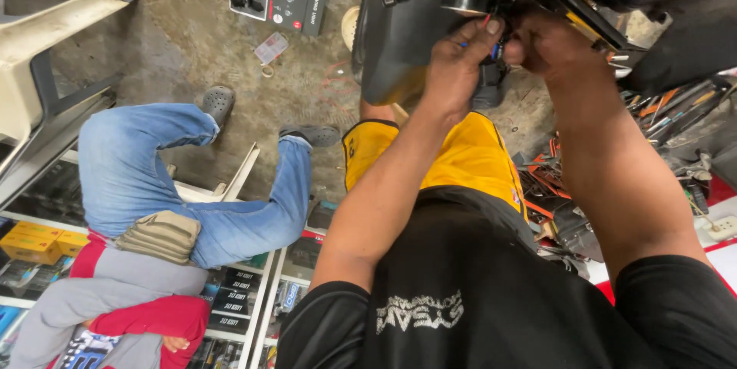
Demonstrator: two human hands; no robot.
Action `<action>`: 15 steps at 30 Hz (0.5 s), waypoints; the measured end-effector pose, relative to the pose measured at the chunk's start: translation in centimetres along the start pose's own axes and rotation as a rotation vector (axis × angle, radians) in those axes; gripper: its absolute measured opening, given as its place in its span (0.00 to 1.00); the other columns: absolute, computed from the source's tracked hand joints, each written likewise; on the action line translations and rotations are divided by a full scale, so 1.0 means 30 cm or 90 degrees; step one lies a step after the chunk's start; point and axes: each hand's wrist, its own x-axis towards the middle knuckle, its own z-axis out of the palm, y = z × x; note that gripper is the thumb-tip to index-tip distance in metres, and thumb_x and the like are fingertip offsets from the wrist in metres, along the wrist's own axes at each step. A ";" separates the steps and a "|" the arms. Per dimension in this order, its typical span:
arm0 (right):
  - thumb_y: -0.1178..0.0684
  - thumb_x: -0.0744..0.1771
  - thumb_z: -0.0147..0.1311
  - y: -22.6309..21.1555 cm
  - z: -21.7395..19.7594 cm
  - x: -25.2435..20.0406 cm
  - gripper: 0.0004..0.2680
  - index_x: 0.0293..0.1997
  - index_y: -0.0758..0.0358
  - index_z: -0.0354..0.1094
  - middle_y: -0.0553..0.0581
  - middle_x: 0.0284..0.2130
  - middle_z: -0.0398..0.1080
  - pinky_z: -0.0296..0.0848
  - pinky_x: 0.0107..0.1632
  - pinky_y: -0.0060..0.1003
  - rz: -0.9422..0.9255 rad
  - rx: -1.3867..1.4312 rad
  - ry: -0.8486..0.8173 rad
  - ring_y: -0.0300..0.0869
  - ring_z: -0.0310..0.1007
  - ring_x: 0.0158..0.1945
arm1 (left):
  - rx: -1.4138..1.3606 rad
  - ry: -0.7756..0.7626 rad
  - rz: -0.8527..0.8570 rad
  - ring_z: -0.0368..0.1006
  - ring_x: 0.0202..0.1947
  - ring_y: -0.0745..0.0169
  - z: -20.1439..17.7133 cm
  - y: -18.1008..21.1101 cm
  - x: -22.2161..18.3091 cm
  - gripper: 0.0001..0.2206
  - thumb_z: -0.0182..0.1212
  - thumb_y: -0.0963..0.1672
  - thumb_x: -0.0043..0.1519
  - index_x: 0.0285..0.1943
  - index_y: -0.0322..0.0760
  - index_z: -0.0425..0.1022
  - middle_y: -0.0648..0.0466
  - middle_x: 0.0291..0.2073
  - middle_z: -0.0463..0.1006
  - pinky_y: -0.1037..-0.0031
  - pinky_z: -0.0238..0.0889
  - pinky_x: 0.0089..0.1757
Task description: Repairing and organizing the electrical wiring harness on the front of a motorcycle using electrical tape.
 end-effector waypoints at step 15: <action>0.46 0.77 0.60 -1.012 0.104 0.179 0.27 0.76 0.79 0.46 0.53 0.41 0.78 0.71 0.36 0.61 0.193 -0.482 0.231 0.61 0.80 0.40 | 0.178 -0.009 0.297 0.73 0.44 0.78 -0.038 -0.109 0.053 0.15 0.65 0.54 0.68 0.52 0.45 0.86 0.63 0.39 0.84 0.76 0.73 0.45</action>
